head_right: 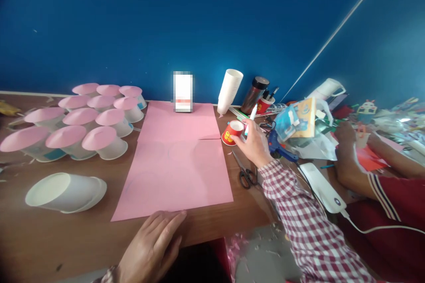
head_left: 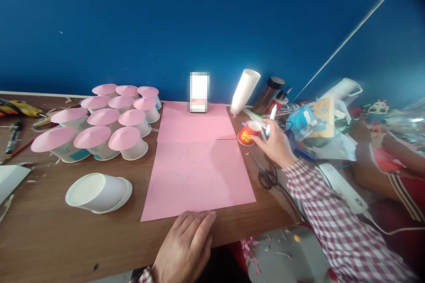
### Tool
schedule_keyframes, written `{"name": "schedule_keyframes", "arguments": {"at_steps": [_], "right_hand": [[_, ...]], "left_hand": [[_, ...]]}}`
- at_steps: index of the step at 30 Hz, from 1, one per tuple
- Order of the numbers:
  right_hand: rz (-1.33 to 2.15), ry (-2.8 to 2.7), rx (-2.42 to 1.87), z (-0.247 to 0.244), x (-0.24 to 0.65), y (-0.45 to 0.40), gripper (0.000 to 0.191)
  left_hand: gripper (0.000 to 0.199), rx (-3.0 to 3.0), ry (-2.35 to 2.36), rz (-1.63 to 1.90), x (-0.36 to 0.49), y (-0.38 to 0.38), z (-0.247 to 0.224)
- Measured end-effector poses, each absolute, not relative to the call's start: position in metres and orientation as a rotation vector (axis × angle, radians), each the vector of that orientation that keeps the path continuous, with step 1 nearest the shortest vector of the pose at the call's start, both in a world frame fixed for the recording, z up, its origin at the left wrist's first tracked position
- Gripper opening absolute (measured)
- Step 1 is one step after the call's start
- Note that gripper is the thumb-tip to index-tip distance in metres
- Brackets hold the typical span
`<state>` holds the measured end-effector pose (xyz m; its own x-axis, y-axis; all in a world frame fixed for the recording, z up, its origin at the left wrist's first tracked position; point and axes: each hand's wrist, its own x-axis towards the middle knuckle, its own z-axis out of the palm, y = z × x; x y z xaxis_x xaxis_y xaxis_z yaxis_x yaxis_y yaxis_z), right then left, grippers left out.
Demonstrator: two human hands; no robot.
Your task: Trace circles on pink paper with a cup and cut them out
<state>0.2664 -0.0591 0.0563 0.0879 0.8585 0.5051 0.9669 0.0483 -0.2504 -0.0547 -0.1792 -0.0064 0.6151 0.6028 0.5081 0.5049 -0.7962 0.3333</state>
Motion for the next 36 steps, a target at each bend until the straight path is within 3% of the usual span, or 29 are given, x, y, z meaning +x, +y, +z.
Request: {"name": "schedule_keyframes", "arguments": {"at_steps": [8, 14, 20, 26, 32, 36], "right_hand": [[-0.239, -1.84, -1.819, 0.042, 0.264, -0.032, 0.04], [-0.332, -1.755, -1.995, 0.046, 0.281, -0.021, 0.044], [-0.324, -1.797, -1.725, 0.054, 0.265, -0.047, 0.032], [-0.202, -1.917, -1.598, 0.062, 0.256, -0.063, 0.053], [-0.39, -1.852, -1.845, 0.071, 0.25, -0.024, 0.019], [-0.417, -1.951, -1.977, 0.075, 0.232, 0.011, 0.023]], "left_hand": [[0.04, 2.688, 0.926, 0.964, -0.054, -0.178, -0.006], [0.04, 2.698, 0.923, 0.961, -0.054, -0.179, -0.009], [0.041, 2.691, 0.917, 0.946, -0.054, -0.18, -0.01], [0.042, 2.654, 0.91, 0.969, -0.055, -0.18, -0.009], [0.04, 2.513, 0.658, 1.173, -0.033, -0.177, 0.017], [0.034, 2.568, 0.409, 1.281, 0.001, -0.155, 0.025]]}}
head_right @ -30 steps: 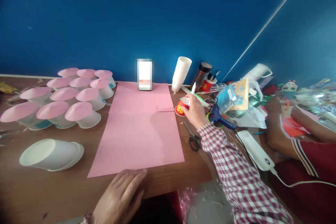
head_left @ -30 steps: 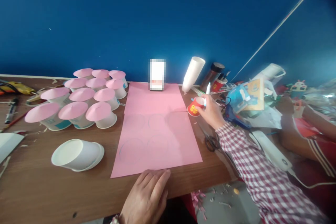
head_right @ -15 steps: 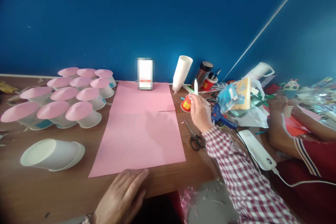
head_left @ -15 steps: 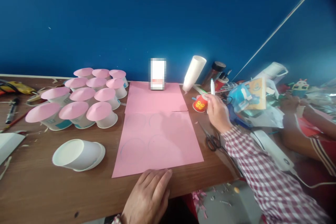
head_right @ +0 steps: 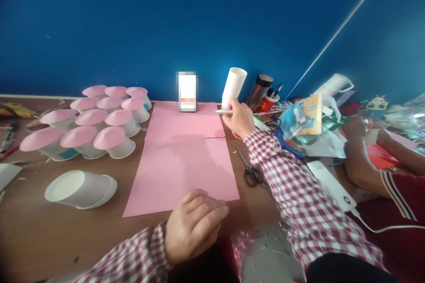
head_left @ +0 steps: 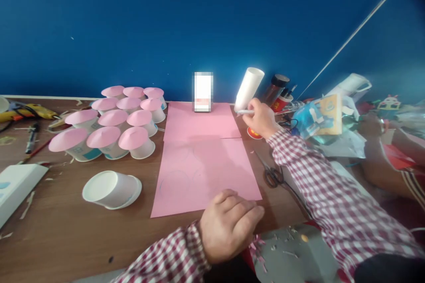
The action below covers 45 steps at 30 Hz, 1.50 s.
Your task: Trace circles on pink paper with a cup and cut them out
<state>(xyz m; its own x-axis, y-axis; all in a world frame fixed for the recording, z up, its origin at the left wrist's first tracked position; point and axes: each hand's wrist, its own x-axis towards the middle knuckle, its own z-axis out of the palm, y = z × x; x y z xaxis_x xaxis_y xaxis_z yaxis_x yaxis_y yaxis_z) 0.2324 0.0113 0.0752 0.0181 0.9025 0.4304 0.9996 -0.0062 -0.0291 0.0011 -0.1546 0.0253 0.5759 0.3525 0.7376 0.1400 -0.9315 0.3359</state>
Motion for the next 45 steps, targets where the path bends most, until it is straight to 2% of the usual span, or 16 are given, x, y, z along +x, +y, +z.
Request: {"name": "schedule_keyframes", "arguments": {"at_steps": [2, 5, 9, 13, 24, 29, 32, 35, 37, 41, 45], "right_hand": [[-0.367, -2.097, -2.073, 0.077, 0.229, 0.027, 0.028], [-0.229, -2.321, -2.279, 0.078, 0.234, 0.047, 0.022], [-0.14, -2.366, -2.472, 0.074, 0.248, 0.067, 0.012], [-0.101, -2.33, -2.652, 0.063, 0.249, 0.086, 0.01], [-0.009, -2.241, -2.727, 0.051, 0.238, 0.098, 0.02], [-0.015, -2.317, -2.562, 0.069, 0.239, 0.088, 0.02], [0.016, -2.327, -2.244, 0.084, 0.236, 0.069, 0.018], [0.32, -2.154, -1.71, 0.098, 0.219, 0.026, 0.015], [0.546, -2.017, -1.524, 0.102, 0.201, -0.014, 0.016], [0.741, -1.839, -1.438, 0.093, 0.169, -0.088, 0.013], [0.863, -1.71, -1.45, 0.073, 0.155, -0.119, 0.012]], "left_hand": [[0.031, 2.576, 0.236, 1.418, 0.016, -0.144, 0.021], [0.025, 2.552, 0.117, 1.518, 0.026, -0.136, 0.009], [0.026, 2.528, 0.179, 1.445, 0.025, -0.134, -0.005], [0.031, 2.495, 0.234, 1.416, 0.023, -0.132, -0.008], [0.032, 2.465, 0.237, 1.421, 0.022, -0.131, -0.002], [0.034, 2.378, 0.27, 1.443, 0.019, -0.128, 0.001], [0.041, 2.276, 0.319, 1.439, 0.013, -0.124, 0.006], [0.044, 2.053, 0.576, 1.478, 0.007, -0.118, 0.013], [0.046, 1.771, 0.73, 1.477, 0.007, -0.115, 0.016], [0.041, 1.151, 0.644, 1.287, 0.012, -0.11, 0.018], [0.026, 0.916, 0.63, 1.114, 0.016, -0.106, 0.015]]}}
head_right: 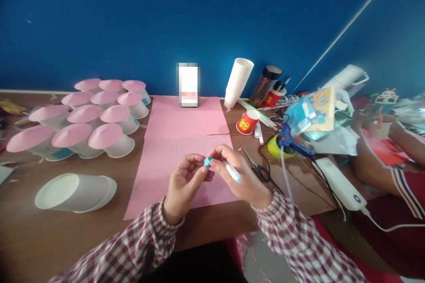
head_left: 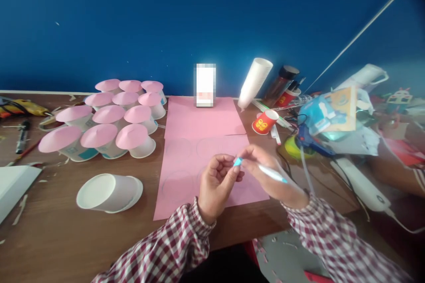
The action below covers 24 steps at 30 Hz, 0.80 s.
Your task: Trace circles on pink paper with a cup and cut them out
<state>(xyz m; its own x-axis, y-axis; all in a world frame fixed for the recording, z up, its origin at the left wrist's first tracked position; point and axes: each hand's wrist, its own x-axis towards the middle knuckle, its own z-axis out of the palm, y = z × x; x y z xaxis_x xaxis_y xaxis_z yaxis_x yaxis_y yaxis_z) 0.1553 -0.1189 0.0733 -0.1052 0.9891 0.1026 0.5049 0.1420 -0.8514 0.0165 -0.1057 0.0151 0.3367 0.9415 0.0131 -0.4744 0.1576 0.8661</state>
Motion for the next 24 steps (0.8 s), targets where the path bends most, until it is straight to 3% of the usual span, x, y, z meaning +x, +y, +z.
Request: {"name": "schedule_keyframes", "arguments": {"at_steps": [5, 10, 14, 18, 24], "right_hand": [[0.831, -1.614, -1.541, 0.055, 0.16, -0.117, 0.017], [0.784, -1.666, -1.785, 0.053, 0.18, -0.122, 0.035], [0.734, -1.792, -1.751, 0.056, 0.189, -0.138, 0.028], [0.628, -1.916, -1.807, 0.061, 0.19, -0.147, 0.021], [0.506, -2.015, -1.863, 0.072, 0.187, -0.146, 0.02]], "left_hand": [[0.026, 0.863, 0.7, 1.089, 0.017, -0.098, 0.011], [0.03, 0.706, 0.759, 1.113, 0.015, -0.09, 0.009], [0.036, 0.623, 0.759, 1.093, 0.013, -0.086, 0.011], [0.025, 0.656, 0.772, 1.077, 0.012, -0.085, 0.013], [0.026, 0.785, 0.823, 1.093, 0.011, -0.085, 0.012]]}}
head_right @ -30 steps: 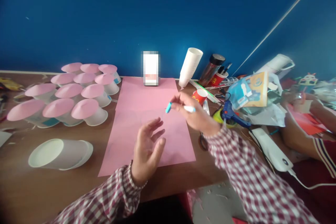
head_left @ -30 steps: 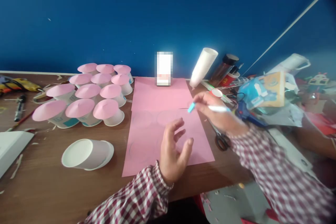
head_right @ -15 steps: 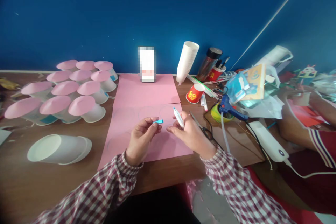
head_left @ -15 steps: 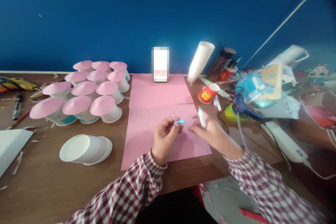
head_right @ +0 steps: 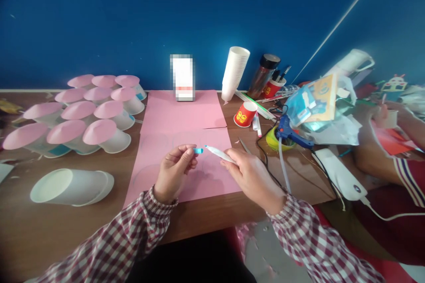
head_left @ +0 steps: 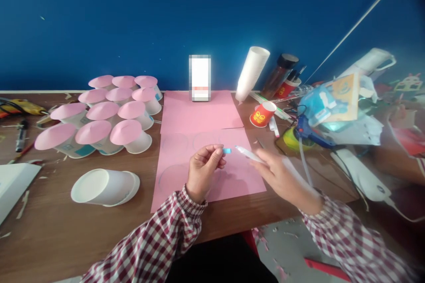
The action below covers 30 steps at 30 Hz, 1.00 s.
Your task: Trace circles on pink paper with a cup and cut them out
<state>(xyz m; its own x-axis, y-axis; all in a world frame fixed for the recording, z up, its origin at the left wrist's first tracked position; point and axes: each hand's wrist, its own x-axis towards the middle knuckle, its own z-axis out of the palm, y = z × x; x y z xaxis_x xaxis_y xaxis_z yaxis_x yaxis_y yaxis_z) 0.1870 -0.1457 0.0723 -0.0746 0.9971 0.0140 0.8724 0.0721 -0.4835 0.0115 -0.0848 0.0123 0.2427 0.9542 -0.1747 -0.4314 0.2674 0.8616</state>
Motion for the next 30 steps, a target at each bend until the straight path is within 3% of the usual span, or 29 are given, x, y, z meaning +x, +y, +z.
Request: {"name": "schedule_keyframes", "arguments": {"at_steps": [9, 30], "right_hand": [[0.296, -2.091, -1.877, 0.0784, 0.1868, -0.1465, 0.02], [0.315, -2.251, -1.894, 0.0788, 0.1886, -0.1493, 0.029]], "left_hand": [[0.025, 0.806, 0.846, 1.162, 0.0125, -0.084, 0.0095], [0.024, 0.945, 0.835, 1.09, 0.0153, -0.0889, 0.0072]]}}
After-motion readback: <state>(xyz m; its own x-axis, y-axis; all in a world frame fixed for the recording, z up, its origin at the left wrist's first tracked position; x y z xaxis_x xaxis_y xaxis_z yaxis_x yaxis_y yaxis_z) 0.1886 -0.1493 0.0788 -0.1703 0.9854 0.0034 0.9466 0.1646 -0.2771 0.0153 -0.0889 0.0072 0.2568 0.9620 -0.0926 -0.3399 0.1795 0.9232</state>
